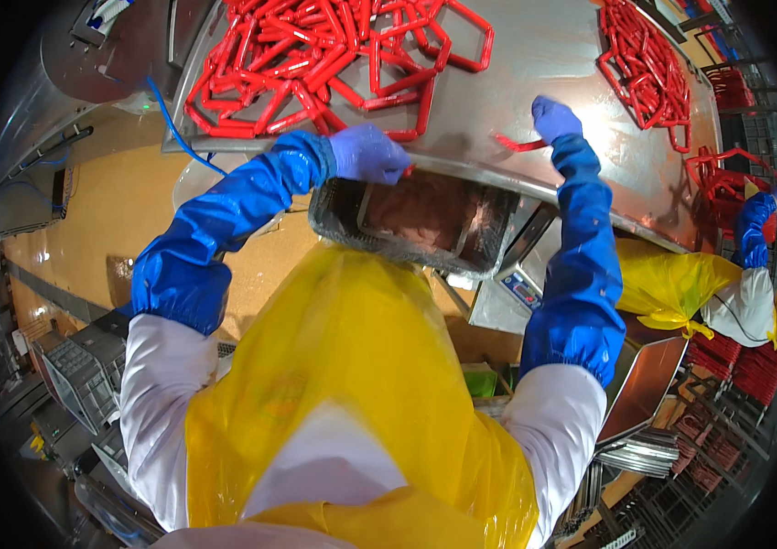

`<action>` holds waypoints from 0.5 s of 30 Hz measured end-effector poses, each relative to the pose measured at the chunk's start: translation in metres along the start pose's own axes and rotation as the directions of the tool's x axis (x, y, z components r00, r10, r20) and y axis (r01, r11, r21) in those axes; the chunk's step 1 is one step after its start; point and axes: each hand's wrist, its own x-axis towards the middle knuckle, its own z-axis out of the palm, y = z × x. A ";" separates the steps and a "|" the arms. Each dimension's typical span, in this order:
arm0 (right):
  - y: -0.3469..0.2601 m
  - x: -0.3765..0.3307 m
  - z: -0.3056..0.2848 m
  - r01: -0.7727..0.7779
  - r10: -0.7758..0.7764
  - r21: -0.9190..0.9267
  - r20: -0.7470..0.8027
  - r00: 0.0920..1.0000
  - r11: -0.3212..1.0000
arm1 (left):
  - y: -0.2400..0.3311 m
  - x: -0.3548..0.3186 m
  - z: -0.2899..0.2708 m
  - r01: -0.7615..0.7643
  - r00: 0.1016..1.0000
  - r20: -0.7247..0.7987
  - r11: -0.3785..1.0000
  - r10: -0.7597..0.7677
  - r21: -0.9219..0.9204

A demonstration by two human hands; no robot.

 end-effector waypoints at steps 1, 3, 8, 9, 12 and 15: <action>-0.005 0.003 -0.013 -0.091 0.091 0.008 -0.025 0.996 0.996 | -0.001 -0.003 0.006 -0.036 0.998 -0.045 0.999 0.036 0.006; -0.045 0.000 -0.025 -0.184 0.185 -0.022 0.128 0.974 0.983 | 0.001 -0.002 0.015 -0.101 0.985 -0.134 0.994 0.105 0.038; -0.182 -0.075 0.040 -0.513 -0.355 0.799 0.599 0.717 0.314 | 0.038 0.016 0.073 -0.288 0.946 -0.121 0.950 0.302 0.121; -0.227 -0.100 0.025 -0.883 -0.541 0.469 0.745 0.390 0.009 | 0.037 0.017 0.114 -0.226 0.971 -0.079 0.974 0.225 -0.011; -0.261 -0.129 0.027 -0.751 -0.515 0.660 0.646 0.563 0.007 | 0.044 -0.001 0.132 -0.247 0.960 -0.146 0.968 0.240 -0.037; -0.271 -0.143 0.067 -0.682 -0.520 0.716 0.529 0.670 -0.151 | 0.060 -0.025 0.127 -0.238 0.966 -0.098 0.971 0.240 0.032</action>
